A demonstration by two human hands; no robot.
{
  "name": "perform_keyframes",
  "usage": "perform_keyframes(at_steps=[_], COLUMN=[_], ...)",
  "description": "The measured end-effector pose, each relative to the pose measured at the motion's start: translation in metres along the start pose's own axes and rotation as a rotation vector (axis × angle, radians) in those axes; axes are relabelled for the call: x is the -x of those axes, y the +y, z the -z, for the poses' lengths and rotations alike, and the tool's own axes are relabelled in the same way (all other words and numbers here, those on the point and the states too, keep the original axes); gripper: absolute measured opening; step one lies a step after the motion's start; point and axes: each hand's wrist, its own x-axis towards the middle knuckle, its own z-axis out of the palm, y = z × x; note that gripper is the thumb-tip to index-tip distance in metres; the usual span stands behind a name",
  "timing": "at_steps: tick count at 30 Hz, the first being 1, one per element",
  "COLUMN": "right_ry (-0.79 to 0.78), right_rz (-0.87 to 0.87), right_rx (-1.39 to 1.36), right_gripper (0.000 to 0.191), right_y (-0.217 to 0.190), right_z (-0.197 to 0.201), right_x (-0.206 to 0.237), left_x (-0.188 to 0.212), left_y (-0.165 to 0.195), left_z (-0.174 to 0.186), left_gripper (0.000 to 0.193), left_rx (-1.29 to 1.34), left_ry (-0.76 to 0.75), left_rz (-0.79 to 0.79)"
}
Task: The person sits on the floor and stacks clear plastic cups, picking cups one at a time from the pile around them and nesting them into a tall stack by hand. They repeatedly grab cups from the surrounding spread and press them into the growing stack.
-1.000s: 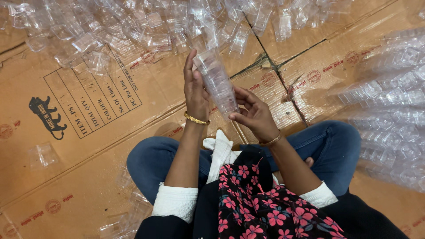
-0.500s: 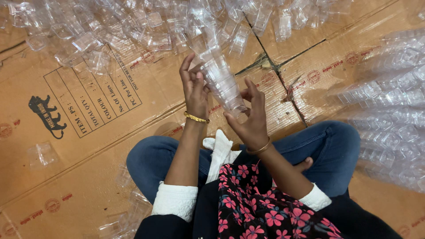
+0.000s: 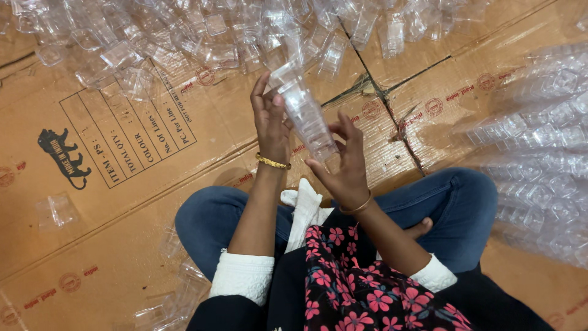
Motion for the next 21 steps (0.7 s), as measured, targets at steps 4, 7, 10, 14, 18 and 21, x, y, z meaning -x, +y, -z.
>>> perform_keyframes(at_steps=[4,7,10,14,18,21], right_ry=[-0.029,-0.040,-0.025,0.037,0.069,0.102], right_rz=[-0.218,-0.313,-0.263,-0.234,-0.054,-0.025], right_rx=[-0.457,-0.578,-0.536,-0.377,-0.096,0.014], right_gripper=[0.094,0.081,0.078,0.080,0.079,0.078], right_y=[0.017,0.025,0.023,0.014,0.006,0.002], right_z=[0.000,0.000,-0.002,-0.007,-0.009,-0.010], right_x=[0.001,0.002,0.005,0.006,0.006,0.005], left_x=[0.001,0.001,0.000,-0.002,0.001,0.003], left_y=[-0.003,-0.004,-0.003,-0.004,-0.005,-0.004], left_z=[0.002,0.002,0.002,0.002,0.002,0.001], left_gripper=[0.063,0.058,0.055,0.058,0.059,0.057], left_rx=[0.071,0.052,0.059,0.033,0.067,0.129], left_ry=[-0.035,-0.058,-0.067,-0.048,-0.069,-0.128], left_rz=[0.001,-0.021,-0.027,-0.019,-0.047,-0.014])
